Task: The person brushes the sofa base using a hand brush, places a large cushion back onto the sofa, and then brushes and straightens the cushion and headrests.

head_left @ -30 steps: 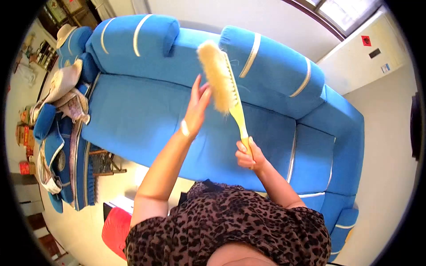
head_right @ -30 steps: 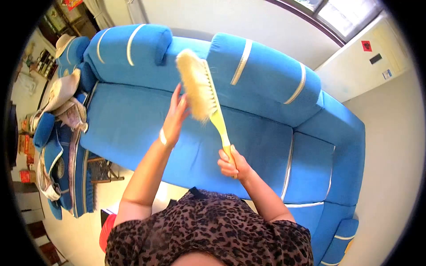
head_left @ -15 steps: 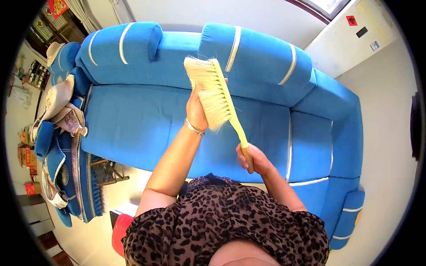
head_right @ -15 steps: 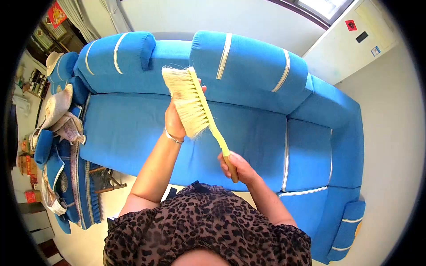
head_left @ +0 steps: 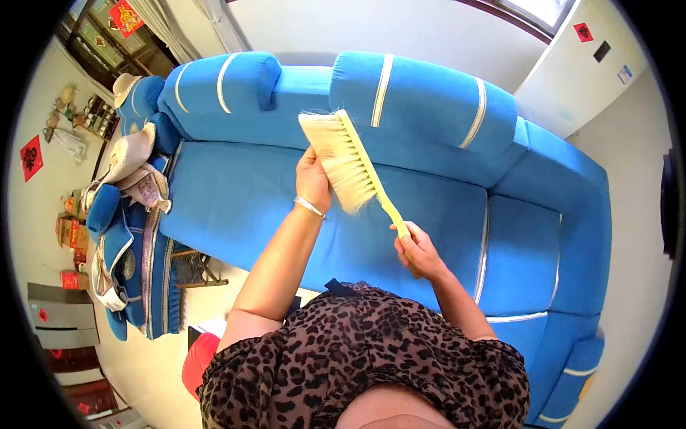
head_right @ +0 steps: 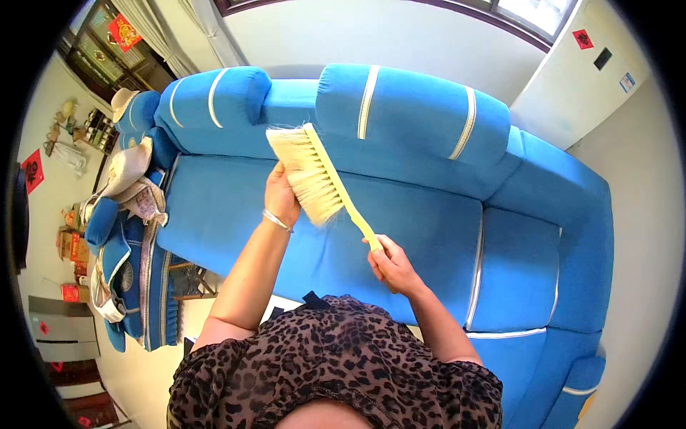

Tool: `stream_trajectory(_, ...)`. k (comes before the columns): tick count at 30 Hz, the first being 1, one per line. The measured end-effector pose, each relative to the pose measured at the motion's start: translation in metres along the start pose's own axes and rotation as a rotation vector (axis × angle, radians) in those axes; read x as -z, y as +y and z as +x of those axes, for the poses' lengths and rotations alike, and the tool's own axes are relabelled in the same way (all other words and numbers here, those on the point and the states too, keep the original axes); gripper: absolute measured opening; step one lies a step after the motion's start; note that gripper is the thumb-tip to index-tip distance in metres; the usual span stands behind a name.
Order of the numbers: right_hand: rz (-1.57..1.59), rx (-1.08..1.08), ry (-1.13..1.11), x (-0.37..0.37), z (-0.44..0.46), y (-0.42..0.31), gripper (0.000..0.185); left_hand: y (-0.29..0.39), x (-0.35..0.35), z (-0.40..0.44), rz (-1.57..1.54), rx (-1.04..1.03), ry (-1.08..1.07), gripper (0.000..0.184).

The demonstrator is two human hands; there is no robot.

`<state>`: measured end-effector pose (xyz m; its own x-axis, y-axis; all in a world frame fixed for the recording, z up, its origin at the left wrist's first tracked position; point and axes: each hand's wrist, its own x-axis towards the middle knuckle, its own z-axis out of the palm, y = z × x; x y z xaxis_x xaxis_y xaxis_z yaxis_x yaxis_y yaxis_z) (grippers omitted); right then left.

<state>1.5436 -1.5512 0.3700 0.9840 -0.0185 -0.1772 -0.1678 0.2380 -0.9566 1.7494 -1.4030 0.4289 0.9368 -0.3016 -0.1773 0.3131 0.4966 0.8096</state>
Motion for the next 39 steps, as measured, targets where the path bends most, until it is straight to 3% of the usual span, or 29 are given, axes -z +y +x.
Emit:
stream_trajectory(4,-0.201,0.069,0.016,0.024,-0.006,0.018,0.024,0.002,-0.012,-0.025,0.225,-0.169,0.011,0.02)
stream_trajectory(6,-0.294,0.315,0.068,0.027,-0.012,0.021,0.013,0.026,-0.038,-0.082,0.448,-0.359,-0.1,0.016)
stream_trajectory(7,-0.339,0.422,0.093,0.029,-0.019,0.02,0.008,0.041,-0.049,-0.098,1.014,-0.645,-0.434,0.015)
stream_trajectory(8,-0.4,0.654,0.111,0.026,-0.016,0.006,0.006,0.055,-0.06,-0.115,1.375,-1.107,-0.699,0.014)
stream_trajectory(9,-0.465,0.885,0.147,0.024,-0.013,-0.008,0.008,0.073,-0.099,-0.15,1.058,-0.971,-0.458,0.013)
stream_trajectory(12,-0.282,1.022,-0.092,0.027,-0.009,-0.017,0.021,0.07,-0.131,-0.155,0.097,-1.022,-0.62,0.01)
stream_trajectory(13,-0.275,1.03,-0.088,0.025,-0.009,-0.019,0.021,0.081,-0.125,-0.153,0.188,-1.056,-0.766,0.011)
stream_trajectory(17,-0.286,1.026,-0.059,0.029,-0.009,-0.019,0.02,0.085,-0.121,-0.164,0.184,-0.789,-0.73,0.015)
stream_trajectory(20,-0.35,0.954,0.006,0.025,-0.011,-0.021,0.012,0.078,-0.108,-0.154,0.44,-0.816,-0.683,0.023)
stream_trajectory(22,-0.407,0.758,0.027,0.026,-0.013,-0.012,0.004,0.055,-0.057,-0.12,0.94,-0.888,-0.61,0.031)
stream_trajectory(23,-0.248,0.606,0.152,0.015,-0.017,-0.004,0.01,0.044,-0.05,-0.102,0.938,-0.722,-0.518,0.034)
stream_trajectory(24,-0.091,0.351,0.115,0.017,-0.013,-0.005,0.014,0.039,-0.053,-0.083,0.925,-0.559,-0.421,0.038)
stream_trajectory(25,0.068,0.098,0.076,0.02,-0.006,-0.007,0.018,0.038,-0.064,-0.063,0.658,-0.205,-0.282,0.041)
stream_trajectory(26,0.063,0.025,0.178,0.025,0.006,0.004,0.023,0.022,-0.05,-0.052,0.638,-0.177,-0.26,0.046)
stream_trajectory(29,0.256,-0.008,0.457,0.074,0.042,0.026,0.028,-0.004,-0.005,-0.045,0.665,-0.047,-0.341,0.057)
stream_trajectory(33,0.336,0.194,0.85,0.156,0.124,0.019,0.033,0.002,0.036,-0.052,0.616,0.175,-0.363,0.05)
stream_trajectory(35,0.364,0.167,1.007,0.192,0.177,0.022,0.034,0.01,0.055,-0.048,0.601,0.269,-0.37,0.047)
stream_trajectory(37,0.492,0.107,1.086,0.182,0.233,0.026,0.032,0.012,0.075,-0.04,0.599,0.291,-0.39,0.045)
stream_trajectory(38,0.442,0.157,1.159,0.148,0.266,0.034,0.033,0.014,0.084,-0.035,0.575,0.299,-0.39,0.043)
stream_trajectory(39,0.344,0.023,1.176,0.093,0.285,0.022,0.037,0.017,0.093,-0.03,0.567,0.32,-0.37,0.043)
